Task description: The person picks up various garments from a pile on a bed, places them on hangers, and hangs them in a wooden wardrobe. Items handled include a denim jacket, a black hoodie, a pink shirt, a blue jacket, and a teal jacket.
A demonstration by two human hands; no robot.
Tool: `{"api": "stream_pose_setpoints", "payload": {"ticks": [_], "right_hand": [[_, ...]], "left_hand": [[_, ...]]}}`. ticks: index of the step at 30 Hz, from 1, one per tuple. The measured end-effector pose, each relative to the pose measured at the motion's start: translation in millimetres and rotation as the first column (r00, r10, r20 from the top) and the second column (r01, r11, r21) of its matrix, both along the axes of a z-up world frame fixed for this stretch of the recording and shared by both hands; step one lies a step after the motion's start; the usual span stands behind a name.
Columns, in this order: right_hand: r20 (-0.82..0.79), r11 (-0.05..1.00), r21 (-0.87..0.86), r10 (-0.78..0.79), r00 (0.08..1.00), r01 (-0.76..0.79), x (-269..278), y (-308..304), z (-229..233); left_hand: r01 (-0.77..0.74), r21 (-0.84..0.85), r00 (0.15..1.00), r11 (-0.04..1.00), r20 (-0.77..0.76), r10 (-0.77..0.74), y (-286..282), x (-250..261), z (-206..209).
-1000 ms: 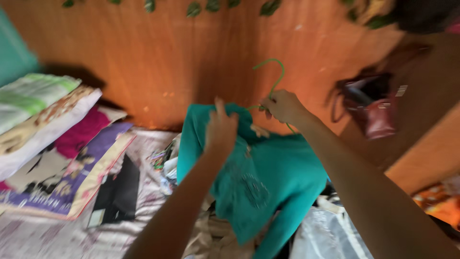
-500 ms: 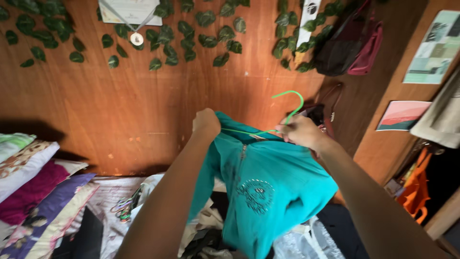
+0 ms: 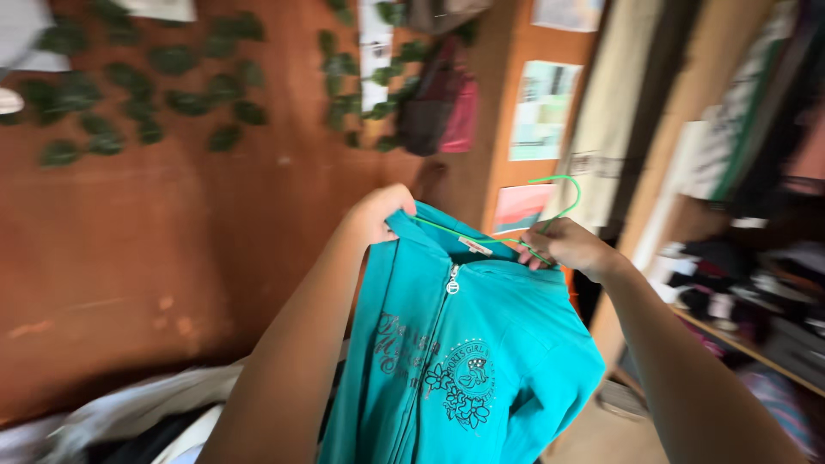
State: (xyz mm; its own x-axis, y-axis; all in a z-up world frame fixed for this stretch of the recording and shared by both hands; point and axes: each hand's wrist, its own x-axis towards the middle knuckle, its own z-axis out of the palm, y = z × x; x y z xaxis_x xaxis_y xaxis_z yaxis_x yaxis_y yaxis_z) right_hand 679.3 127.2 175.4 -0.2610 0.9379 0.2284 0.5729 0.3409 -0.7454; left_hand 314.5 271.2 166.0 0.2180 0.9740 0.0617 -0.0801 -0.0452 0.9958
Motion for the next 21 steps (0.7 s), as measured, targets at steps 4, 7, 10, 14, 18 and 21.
{"api": "stream_pose_setpoints", "payload": {"ticks": [4,7,10,14,18,21], "right_hand": [[0.037,0.989,0.023,-0.146,0.989,0.146,63.6,-24.6,3.9],[0.061,0.988,0.000,-0.156,0.986,0.157,120.7,-61.5,1.7],[-0.088,0.983,-0.042,-0.182,0.979,0.179,171.7,-98.2,-8.8],[-0.165,0.960,-0.013,-0.278,0.946,0.280,235.4,-130.7,-20.0],[-0.284,0.933,-0.072,-0.358,0.889,0.353,294.9,-162.7,-32.0],[-0.601,0.952,-0.018,-0.254,0.758,0.305,329.8,-188.2,-44.8]], "left_hand": [[-0.332,0.452,0.671,0.828,-0.504,0.544,-66.4,106.1,33.0],[-0.194,0.357,0.719,0.914,-0.581,0.380,-116.6,149.0,53.0],[-0.068,0.459,0.595,0.886,-0.694,0.405,-130.5,193.8,50.7],[0.257,-0.052,0.892,0.965,-0.371,-0.258,-79.3,256.7,34.3],[0.626,-0.217,0.763,0.749,-0.032,-0.646,-16.0,337.1,4.7],[0.635,-0.280,0.767,0.720,0.116,-0.631,12.6,389.9,-19.3]]}}
